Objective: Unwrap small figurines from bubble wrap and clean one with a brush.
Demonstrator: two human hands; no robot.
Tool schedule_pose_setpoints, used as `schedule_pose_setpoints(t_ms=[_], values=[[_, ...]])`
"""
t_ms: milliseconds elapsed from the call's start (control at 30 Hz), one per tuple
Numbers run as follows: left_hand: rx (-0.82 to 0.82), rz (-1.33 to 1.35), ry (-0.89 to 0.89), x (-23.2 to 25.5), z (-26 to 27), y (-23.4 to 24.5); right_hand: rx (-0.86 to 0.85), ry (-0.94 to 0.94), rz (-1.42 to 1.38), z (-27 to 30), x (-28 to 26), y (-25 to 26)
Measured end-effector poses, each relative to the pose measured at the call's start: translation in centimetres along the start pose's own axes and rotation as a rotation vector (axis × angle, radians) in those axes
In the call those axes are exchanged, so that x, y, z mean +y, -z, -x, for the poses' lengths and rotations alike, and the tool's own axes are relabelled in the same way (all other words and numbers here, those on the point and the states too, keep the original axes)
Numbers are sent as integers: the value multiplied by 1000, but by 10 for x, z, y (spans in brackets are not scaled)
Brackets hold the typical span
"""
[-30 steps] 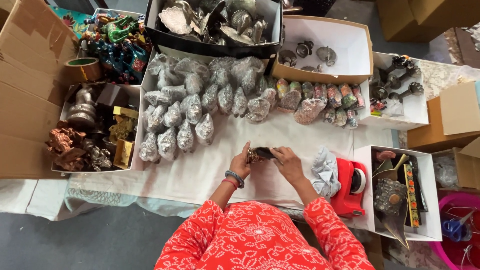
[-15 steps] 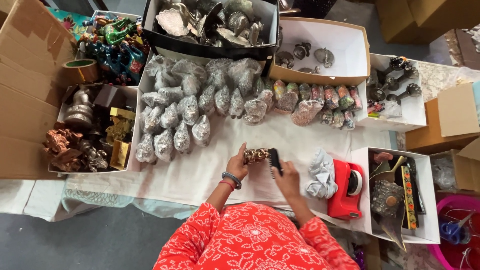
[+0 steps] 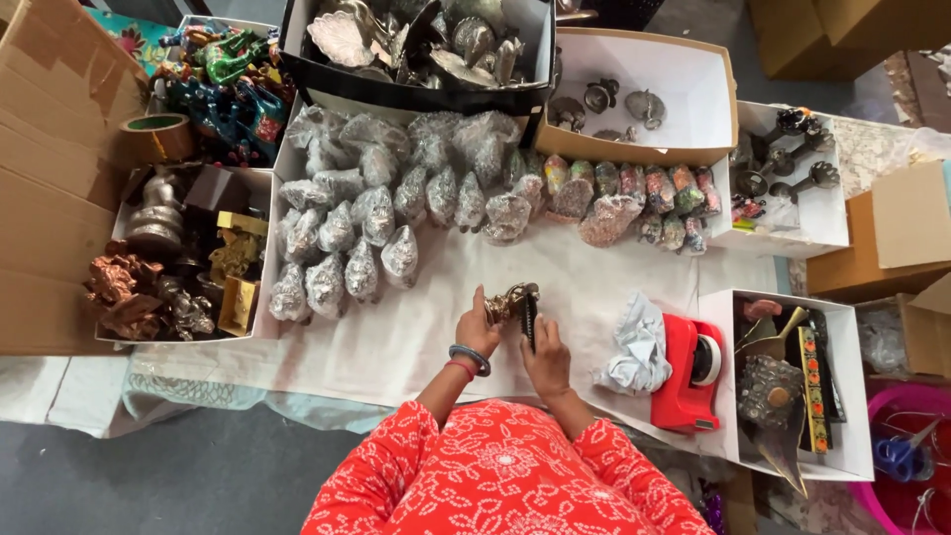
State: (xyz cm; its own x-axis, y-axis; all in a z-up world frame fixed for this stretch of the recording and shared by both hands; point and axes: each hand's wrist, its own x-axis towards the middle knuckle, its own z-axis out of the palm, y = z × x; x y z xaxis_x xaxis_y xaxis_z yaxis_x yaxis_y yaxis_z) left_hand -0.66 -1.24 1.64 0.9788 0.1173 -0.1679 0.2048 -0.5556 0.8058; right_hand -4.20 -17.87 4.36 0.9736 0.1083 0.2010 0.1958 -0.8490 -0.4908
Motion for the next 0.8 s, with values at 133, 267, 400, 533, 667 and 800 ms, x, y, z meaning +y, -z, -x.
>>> schedule_pose_setpoints(t_ms=[133, 267, 400, 533, 667, 800], values=[[-49, -27, -30, -6, 0, -1, 0, -33, 5, -25, 3, 6], [-30, -4, -20, -3, 4, 1, -8, -59, 6, -16, 7, 7], [-32, 45, -43, -4, 9, 4, -174, -119, 4, 5, 5, 39], [-7, 202, -206, -23, 16, 0, -126, -188, -129, -1, -19, 72], [-78, 307, -211, -27, 24, -3, -136, 96, -80, -19, -30, 45], [-56, 199, -197, -24, 30, -6, -254, 81, 116, -62, -35, 12]])
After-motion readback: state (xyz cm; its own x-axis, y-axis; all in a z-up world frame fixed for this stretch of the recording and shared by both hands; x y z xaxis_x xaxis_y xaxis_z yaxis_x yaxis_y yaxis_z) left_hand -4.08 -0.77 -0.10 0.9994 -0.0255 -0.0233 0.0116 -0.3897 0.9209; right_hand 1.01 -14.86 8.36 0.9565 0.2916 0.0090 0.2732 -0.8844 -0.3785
